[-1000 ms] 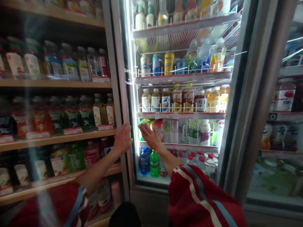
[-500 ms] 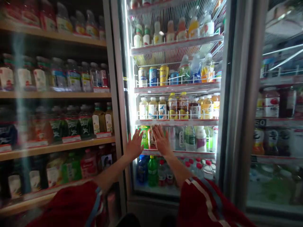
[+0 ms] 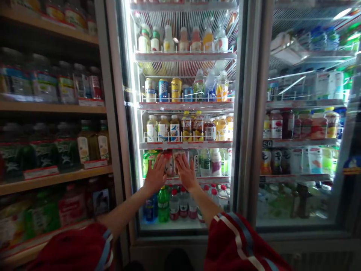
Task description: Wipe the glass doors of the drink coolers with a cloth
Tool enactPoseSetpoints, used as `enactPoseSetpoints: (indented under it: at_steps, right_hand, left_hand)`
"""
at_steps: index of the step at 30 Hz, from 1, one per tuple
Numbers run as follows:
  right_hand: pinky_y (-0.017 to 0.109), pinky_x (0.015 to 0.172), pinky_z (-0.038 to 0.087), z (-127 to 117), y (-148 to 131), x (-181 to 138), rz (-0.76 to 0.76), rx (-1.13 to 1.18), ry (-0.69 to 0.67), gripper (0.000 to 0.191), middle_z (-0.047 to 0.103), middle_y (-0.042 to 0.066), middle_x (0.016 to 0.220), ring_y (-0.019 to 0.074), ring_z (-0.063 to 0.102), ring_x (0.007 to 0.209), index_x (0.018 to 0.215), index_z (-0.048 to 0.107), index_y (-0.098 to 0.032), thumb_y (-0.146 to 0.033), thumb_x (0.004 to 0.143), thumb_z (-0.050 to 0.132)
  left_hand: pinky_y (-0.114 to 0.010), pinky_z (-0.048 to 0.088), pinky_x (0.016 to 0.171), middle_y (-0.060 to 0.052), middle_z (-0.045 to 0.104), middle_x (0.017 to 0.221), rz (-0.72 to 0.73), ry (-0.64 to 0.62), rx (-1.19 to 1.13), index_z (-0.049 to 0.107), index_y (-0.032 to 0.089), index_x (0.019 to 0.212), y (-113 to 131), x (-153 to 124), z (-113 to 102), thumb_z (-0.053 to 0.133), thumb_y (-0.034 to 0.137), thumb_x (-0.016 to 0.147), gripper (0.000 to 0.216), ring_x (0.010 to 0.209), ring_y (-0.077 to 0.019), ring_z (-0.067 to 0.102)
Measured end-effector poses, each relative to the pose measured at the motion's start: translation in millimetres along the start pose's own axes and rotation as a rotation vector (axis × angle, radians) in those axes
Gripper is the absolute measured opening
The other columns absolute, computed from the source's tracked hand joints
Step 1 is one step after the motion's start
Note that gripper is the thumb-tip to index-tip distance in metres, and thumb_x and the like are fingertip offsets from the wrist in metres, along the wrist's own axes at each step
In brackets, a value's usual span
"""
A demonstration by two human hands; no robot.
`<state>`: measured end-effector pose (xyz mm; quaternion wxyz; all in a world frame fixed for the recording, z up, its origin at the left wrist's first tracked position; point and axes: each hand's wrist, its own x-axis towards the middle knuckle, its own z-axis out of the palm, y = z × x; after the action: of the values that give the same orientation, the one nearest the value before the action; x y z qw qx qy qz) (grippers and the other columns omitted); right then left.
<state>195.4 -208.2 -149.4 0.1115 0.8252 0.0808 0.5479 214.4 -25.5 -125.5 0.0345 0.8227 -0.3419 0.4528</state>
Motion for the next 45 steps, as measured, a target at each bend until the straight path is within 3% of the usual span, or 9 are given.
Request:
enactPoseSetpoints:
  at_steps: [3, 8, 13, 19, 25, 31, 37, 43, 45]
  right_hand:
    - [0.053, 0.112, 0.011, -3, 9, -7, -0.008, -0.007, -0.022, 0.058, 0.04, 0.01, 0.145, 0.0255, 0.026, 0.138, 0.139, 0.039, -0.018, -0.012, 0.081, 0.043]
    - [0.051, 0.111, 0.014, -13, 33, -13, 0.143, -0.065, 0.014, 0.052, 0.039, 0.011, 0.146, 0.0266, 0.027, 0.138, 0.135, 0.045, -0.018, -0.016, 0.083, 0.043]
    - [0.05, 0.112, 0.011, -16, 45, -35, 0.089, -0.086, -0.011, 0.052, 0.042, 0.009, 0.144, 0.0252, 0.03, 0.136, 0.135, 0.046, -0.018, -0.013, 0.083, 0.041]
    - [0.05, 0.11, 0.013, -18, 64, -36, 0.251, -0.099, 0.057, 0.049, 0.04, 0.013, 0.144, 0.0261, 0.031, 0.136, 0.133, 0.047, -0.016, -0.017, 0.085, 0.042]
    - [0.049, 0.111, 0.013, -18, 75, -57, 0.175, -0.09, 0.006, 0.047, 0.044, 0.011, 0.142, 0.0249, 0.03, 0.136, 0.132, 0.049, -0.017, -0.017, 0.085, 0.041]
    - [0.051, 0.11, 0.014, -24, 98, -55, 0.374, -0.11, 0.054, 0.05, 0.036, 0.015, 0.146, 0.0259, 0.027, 0.138, 0.137, 0.042, -0.016, -0.022, 0.088, 0.038]
    - [0.049, 0.11, 0.017, -26, 108, -68, 0.336, -0.131, 0.012, 0.046, 0.038, 0.015, 0.145, 0.0257, 0.03, 0.136, 0.133, 0.047, -0.014, -0.021, 0.088, 0.037]
    - [0.051, 0.106, 0.025, -31, 130, -74, 0.576, -0.148, 0.038, 0.051, 0.033, 0.016, 0.148, 0.0279, 0.028, 0.137, 0.137, 0.042, -0.011, -0.024, 0.088, 0.034]
    - [0.051, 0.106, 0.027, -30, 133, -82, 0.595, -0.143, 0.028, 0.052, 0.032, 0.017, 0.148, 0.0287, 0.026, 0.137, 0.138, 0.04, -0.011, -0.024, 0.088, 0.034]
  left_hand:
    - [-0.055, 0.015, 0.113, -0.013, 0.024, 0.151, 0.037, 0.01, -0.007, 0.034, 0.009, 0.14, 8, 5, 5, 0.045, 0.023, 0.082, 0.06, 0.141, -0.0275, 0.019]
    - [-0.055, 0.014, 0.113, -0.014, 0.024, 0.151, 0.071, 0.011, -0.028, 0.037, 0.009, 0.138, 22, 11, 10, 0.045, 0.022, 0.081, 0.059, 0.141, -0.0277, 0.019]
    - [-0.054, 0.013, 0.114, -0.014, 0.026, 0.15, 0.111, -0.02, -0.045, 0.037, 0.011, 0.138, 37, 15, 13, 0.046, 0.023, 0.08, 0.06, 0.141, -0.0281, 0.02]
    - [-0.056, 0.014, 0.113, -0.015, 0.026, 0.15, 0.157, -0.042, -0.04, 0.034, 0.01, 0.139, 54, 24, 14, 0.045, 0.025, 0.082, 0.06, 0.141, -0.0285, 0.019]
    - [-0.055, 0.016, 0.112, -0.014, 0.025, 0.151, 0.195, -0.053, -0.026, 0.033, 0.012, 0.141, 70, 31, 20, 0.043, 0.026, 0.083, 0.06, 0.141, -0.0274, 0.019]
    - [-0.054, 0.016, 0.112, -0.013, 0.026, 0.151, 0.2, -0.052, -0.039, 0.033, 0.013, 0.14, 80, 37, 19, 0.043, 0.025, 0.082, 0.06, 0.141, -0.0266, 0.019]
    - [-0.056, 0.018, 0.111, -0.015, 0.023, 0.151, 0.218, -0.089, -0.068, 0.034, 0.011, 0.14, 89, 42, 20, 0.042, 0.023, 0.082, 0.059, 0.141, -0.0279, 0.019]
    - [-0.056, 0.019, 0.111, -0.014, 0.022, 0.152, 0.219, -0.083, -0.083, 0.034, 0.012, 0.14, 96, 46, 22, 0.042, 0.022, 0.082, 0.059, 0.141, -0.0271, 0.019]
    - [-0.056, 0.019, 0.112, -0.013, 0.022, 0.152, 0.227, -0.084, -0.089, 0.035, 0.012, 0.14, 98, 45, 24, 0.041, 0.022, 0.083, 0.058, 0.141, -0.0269, 0.019]
